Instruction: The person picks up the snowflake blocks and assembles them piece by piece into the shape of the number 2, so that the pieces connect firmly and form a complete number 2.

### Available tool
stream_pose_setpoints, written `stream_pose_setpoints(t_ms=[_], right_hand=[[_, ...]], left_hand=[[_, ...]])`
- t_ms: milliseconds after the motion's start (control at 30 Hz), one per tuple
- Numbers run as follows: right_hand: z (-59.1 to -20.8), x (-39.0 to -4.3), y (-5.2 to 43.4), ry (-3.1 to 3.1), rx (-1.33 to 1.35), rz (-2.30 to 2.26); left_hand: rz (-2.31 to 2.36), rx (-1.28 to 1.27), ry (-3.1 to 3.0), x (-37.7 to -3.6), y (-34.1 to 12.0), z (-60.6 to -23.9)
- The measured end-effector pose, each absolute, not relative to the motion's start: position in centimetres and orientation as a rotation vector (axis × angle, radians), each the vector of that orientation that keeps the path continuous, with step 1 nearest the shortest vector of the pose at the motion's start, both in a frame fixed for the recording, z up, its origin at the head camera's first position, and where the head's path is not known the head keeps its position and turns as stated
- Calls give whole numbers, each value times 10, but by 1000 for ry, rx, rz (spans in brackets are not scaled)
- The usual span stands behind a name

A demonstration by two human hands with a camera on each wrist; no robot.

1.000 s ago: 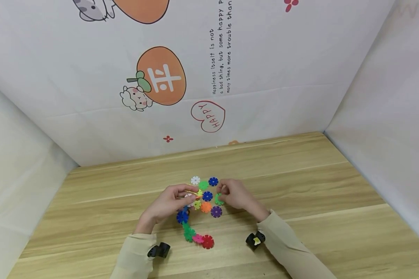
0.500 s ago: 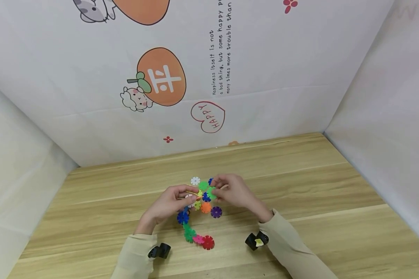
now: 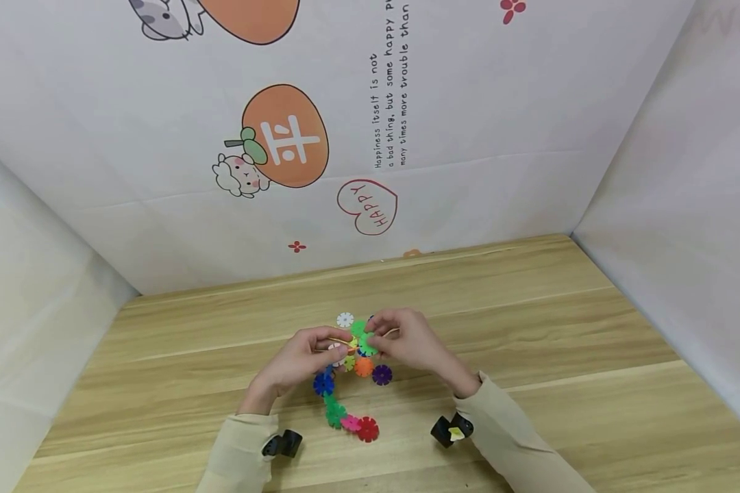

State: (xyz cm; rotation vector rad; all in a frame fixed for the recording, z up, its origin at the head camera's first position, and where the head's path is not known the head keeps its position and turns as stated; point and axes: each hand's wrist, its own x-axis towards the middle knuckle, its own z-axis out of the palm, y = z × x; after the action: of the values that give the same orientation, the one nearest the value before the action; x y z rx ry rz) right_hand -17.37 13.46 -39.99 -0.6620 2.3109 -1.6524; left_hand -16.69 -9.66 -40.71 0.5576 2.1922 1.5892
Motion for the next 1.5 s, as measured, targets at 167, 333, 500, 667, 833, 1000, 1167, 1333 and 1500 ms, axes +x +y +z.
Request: stream_pose_setpoints(t_ms=[167,333,500,667,833,1000,1167,1333,1500], right_hand=[[-403,-173,133,2316,-740,-1645],[-403,-173,134,2343,-736,-1650],[-402,-172,134,2400,-710,-1626],[-401,-171,134,2433,-696,-1612],[-400,-170,134,2451,-682,-1607],[-400,-169,133,2469,-667,-1597],[-402,-169,132,2468,-644,-1615],[-404,-169,128,2442,-642,-1670],[-405,-169,126,2426,-646,-1699]], left_hand=[[1554,592,2229,-167,-95,-409],[1564,580,2234,-168,-96,-410],[1587,534,2206,-168,-97,-409],[1540,580,2247,-169,-95,-410],[1474,669,2321,-168,-90,-410],[1494,651,2335,-165,-89,-406],[1524,619,2334,-168,-90,-415],[1551,596,2325,-168,-90,-415],[1541,599,2329,-168,-91,-413]])
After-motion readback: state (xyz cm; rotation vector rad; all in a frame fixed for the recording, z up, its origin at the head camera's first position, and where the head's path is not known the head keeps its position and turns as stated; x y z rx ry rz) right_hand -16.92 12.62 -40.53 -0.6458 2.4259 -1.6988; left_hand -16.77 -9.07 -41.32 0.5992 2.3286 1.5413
